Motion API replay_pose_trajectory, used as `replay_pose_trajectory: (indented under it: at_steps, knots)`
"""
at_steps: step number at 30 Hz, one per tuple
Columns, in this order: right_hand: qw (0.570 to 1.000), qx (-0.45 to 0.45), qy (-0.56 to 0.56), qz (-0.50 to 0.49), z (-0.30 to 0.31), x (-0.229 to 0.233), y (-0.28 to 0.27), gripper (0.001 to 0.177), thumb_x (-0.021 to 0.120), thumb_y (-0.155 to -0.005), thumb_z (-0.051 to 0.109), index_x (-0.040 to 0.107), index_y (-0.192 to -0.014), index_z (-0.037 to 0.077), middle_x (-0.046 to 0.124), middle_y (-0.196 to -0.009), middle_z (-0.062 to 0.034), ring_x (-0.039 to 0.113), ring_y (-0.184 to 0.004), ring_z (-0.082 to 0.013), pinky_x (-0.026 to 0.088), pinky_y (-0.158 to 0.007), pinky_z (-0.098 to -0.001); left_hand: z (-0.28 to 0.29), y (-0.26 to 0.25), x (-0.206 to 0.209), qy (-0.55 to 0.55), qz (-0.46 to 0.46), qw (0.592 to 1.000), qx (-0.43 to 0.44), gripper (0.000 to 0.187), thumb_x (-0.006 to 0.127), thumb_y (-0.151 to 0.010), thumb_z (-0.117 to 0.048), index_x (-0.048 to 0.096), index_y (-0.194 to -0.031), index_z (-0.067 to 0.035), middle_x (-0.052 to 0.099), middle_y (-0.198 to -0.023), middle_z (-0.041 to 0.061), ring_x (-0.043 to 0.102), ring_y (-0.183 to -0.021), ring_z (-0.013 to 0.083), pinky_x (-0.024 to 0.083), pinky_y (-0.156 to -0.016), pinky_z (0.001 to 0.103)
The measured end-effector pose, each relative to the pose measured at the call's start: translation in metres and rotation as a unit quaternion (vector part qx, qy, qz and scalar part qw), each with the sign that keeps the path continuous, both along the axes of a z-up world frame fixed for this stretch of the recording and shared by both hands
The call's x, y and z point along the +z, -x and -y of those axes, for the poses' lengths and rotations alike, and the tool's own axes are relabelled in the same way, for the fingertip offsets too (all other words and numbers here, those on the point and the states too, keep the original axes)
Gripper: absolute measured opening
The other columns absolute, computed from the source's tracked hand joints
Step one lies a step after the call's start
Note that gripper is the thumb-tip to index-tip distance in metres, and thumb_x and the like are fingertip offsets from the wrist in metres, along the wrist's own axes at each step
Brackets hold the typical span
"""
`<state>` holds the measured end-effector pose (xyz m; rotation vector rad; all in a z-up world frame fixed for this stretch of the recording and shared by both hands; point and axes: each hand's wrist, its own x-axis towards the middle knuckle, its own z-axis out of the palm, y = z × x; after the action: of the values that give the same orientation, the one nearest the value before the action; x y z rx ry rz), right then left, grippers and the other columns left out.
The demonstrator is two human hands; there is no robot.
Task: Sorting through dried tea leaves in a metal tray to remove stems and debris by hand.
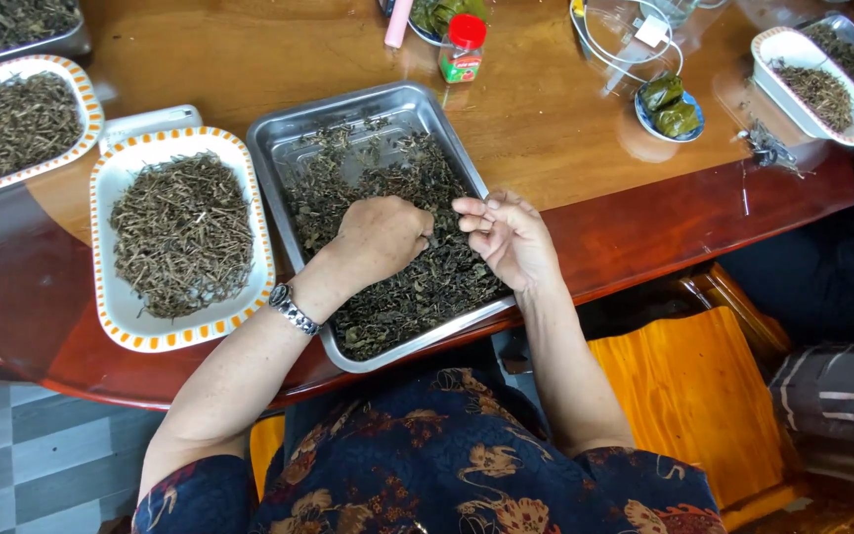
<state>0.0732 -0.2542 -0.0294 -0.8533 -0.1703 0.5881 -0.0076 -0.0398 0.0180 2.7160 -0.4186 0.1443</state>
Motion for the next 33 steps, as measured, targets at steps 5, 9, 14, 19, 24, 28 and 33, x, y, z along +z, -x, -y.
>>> replay_pose_trajectory:
  at_steps: [5, 9, 14, 19, 24, 28, 33]
  knots:
    - [0.997, 0.019, -0.040, -0.061, 0.007, -0.002, -0.003, 0.007, 0.060, -0.090, 0.004, 0.062, -0.094, 0.010, 0.075, -0.113, -0.0236, 0.077, -0.100, -0.0308, 0.049, -0.065, -0.0234, 0.006, -0.007, -0.020, -0.018, -0.010, 1.000, 0.020, 0.009, 0.072, -0.087, -0.015, 0.078, -0.081, -0.014, 0.073, -0.069, 0.008, 0.074, -0.066, 0.0283, 0.062, -0.062, 0.041]
    - [0.992, 0.043, -0.067, -0.098, 0.015, -0.011, -0.012, 0.018, 0.056, -0.090, -0.005, 0.062, -0.098, 0.010, 0.077, -0.106, -0.0214, 0.078, -0.094, -0.0275, 0.057, -0.070, -0.0254, 0.004, 0.001, 0.003, 0.005, -0.076, 0.996, 0.044, 0.019, 0.064, -0.096, -0.012, 0.077, -0.083, -0.013, 0.073, -0.071, 0.011, 0.073, -0.069, 0.0271, 0.064, -0.067, 0.040]
    - [0.994, 0.065, -0.034, -0.076, 0.012, 0.000, -0.004, 0.017, 0.054, -0.092, -0.002, 0.058, -0.100, 0.013, 0.063, -0.087, -0.0068, 0.060, -0.071, -0.0143, 0.043, -0.055, -0.0208, -0.007, 0.008, 0.038, 0.091, -0.142, 0.984, 0.062, 0.014, 0.063, -0.098, -0.013, 0.075, -0.093, -0.008, 0.073, -0.078, 0.015, 0.073, -0.076, 0.0330, 0.061, -0.071, 0.045]
    - [0.997, 0.068, 0.045, 0.009, -0.001, 0.026, 0.021, 0.012, 0.054, -0.097, 0.008, 0.058, -0.108, 0.009, 0.040, -0.071, -0.0002, 0.041, -0.054, -0.0084, 0.033, -0.043, -0.0191, -0.017, 0.013, 0.048, 0.221, -0.163, 0.958, 0.082, 0.012, 0.064, -0.099, -0.010, 0.075, -0.099, -0.004, 0.073, -0.082, 0.017, 0.074, -0.079, 0.0340, 0.060, -0.074, 0.046]
    - [0.875, 0.057, 0.297, 0.379, -0.029, 0.052, 0.066, 0.013, 0.070, -0.089, -0.003, 0.074, -0.098, 0.004, 0.065, -0.060, -0.0073, 0.050, -0.052, -0.0069, 0.038, -0.044, -0.0191, -0.023, 0.009, 0.026, 0.332, -0.129, 0.929, 0.100, 0.011, 0.066, -0.098, -0.009, 0.075, -0.102, -0.004, 0.065, -0.069, 0.007, 0.063, -0.064, 0.0175, 0.054, -0.062, 0.032]
    - [0.774, 0.082, 0.401, 0.483, -0.039, 0.052, 0.080, 0.013, 0.067, -0.092, 0.002, 0.075, -0.101, 0.006, 0.076, -0.076, -0.0123, 0.071, -0.062, -0.0196, 0.055, -0.055, -0.0260, -0.023, 0.003, 0.007, 0.343, -0.100, 0.928, 0.106, 0.014, 0.068, -0.094, -0.010, 0.075, -0.105, -0.005, 0.062, -0.065, 0.007, 0.063, -0.063, 0.0212, 0.052, -0.059, 0.036]
    - [0.644, 0.126, 0.531, 0.535, -0.059, 0.054, 0.085, 0.030, 0.074, -0.088, 0.013, 0.069, -0.117, 0.007, 0.077, -0.098, -0.0172, 0.077, -0.092, -0.0321, 0.062, -0.078, -0.0402, -0.026, 0.000, -0.008, 0.363, -0.083, 0.920, 0.124, 0.013, 0.069, -0.094, -0.012, 0.075, -0.104, -0.008, 0.061, -0.061, 0.004, 0.061, -0.060, 0.0189, 0.049, -0.058, 0.033]
